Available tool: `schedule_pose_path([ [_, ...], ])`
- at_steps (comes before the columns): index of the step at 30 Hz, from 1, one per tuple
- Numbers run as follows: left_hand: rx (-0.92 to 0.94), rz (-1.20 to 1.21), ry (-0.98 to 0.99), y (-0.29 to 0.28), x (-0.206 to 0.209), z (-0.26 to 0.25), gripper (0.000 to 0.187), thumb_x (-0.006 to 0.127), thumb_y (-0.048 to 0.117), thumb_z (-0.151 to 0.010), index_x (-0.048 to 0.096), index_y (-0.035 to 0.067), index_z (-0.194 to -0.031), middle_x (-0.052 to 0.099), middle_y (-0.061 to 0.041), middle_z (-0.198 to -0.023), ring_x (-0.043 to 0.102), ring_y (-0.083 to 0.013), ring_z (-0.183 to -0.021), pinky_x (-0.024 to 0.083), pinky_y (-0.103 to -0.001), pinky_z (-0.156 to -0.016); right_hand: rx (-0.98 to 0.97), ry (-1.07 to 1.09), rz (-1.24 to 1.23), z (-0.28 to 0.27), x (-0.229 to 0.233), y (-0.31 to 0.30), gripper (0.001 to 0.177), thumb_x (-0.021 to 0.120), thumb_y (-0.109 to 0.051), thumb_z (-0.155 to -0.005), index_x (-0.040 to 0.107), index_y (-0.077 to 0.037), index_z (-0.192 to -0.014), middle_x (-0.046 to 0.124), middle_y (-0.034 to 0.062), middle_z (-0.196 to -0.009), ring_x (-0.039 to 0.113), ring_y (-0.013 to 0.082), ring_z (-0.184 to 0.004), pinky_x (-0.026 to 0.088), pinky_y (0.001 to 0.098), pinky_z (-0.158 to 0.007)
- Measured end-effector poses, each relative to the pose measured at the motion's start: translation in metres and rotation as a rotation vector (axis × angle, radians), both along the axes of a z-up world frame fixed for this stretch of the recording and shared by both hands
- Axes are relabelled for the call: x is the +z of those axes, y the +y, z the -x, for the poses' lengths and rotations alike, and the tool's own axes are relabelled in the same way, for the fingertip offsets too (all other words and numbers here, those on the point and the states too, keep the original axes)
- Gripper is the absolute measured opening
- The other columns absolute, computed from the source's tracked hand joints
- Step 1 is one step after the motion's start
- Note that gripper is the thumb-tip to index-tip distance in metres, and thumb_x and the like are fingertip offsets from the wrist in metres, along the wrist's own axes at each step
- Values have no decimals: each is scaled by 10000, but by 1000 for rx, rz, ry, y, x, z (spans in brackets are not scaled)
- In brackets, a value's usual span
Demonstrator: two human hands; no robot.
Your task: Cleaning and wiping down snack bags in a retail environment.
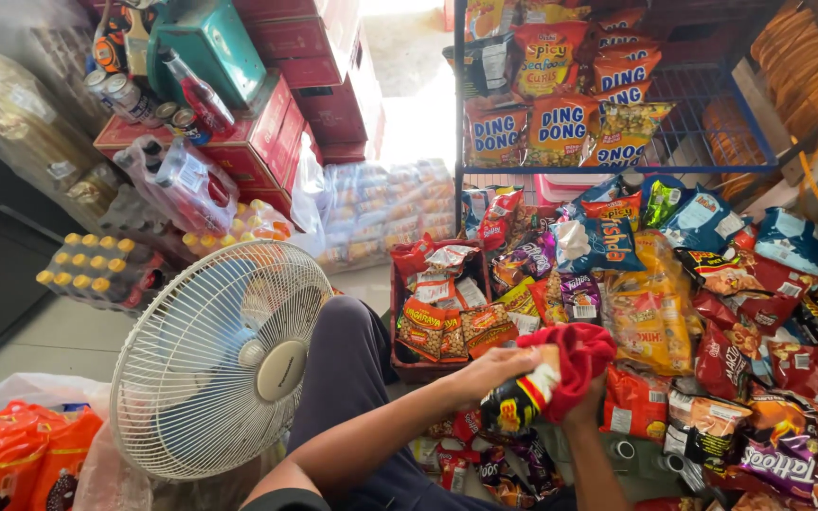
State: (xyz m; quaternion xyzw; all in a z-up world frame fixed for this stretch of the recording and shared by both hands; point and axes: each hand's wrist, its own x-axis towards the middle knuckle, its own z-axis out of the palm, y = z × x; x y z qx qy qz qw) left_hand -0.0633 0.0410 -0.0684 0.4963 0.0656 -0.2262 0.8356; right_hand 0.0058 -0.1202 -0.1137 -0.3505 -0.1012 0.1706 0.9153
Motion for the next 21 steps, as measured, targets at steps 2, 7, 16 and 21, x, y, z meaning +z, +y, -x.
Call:
schedule_pose_path([
  [2,112,81,40,6,12,-8,440,559,359,-1072,612,28,-1357,711,-52,-1131,671,-136,-984,540,-314,-875,-175,-98,333,11,-40,4,407,521,-288,-1095,559,26,-1351,673,172,-1220,655,278,-1092,521,398,-970],
  [7,345,270,-109,8,10,-27,430,538,365,-1092,591,24,-1349,715,-54,-1175,682,-130,-1021,535,-288,-915,-379,-542,691,50,34,29,536,512,-207,-1070,386,69,-1512,477,190,-1521,464,277,-1408,334,381,-1180],
  [16,33,-41,-194,13,-22,-4,404,549,297,-1093,627,-2,-1353,686,-47,-1249,642,-80,-1106,515,-278,-967,-335,-199,616,33,-6,-6,297,603,-225,-1077,614,32,-1226,670,111,-1116,642,199,-981,519,351,-858],
  [21,-69,55,40,36,-33,9,374,562,303,-1104,666,-5,-1291,713,-60,-1149,673,-107,-968,547,-295,-862,-438,-334,672,51,19,8,211,679,-214,-1011,606,-42,-1109,660,23,-1022,638,126,-911,514,292,-823],
])
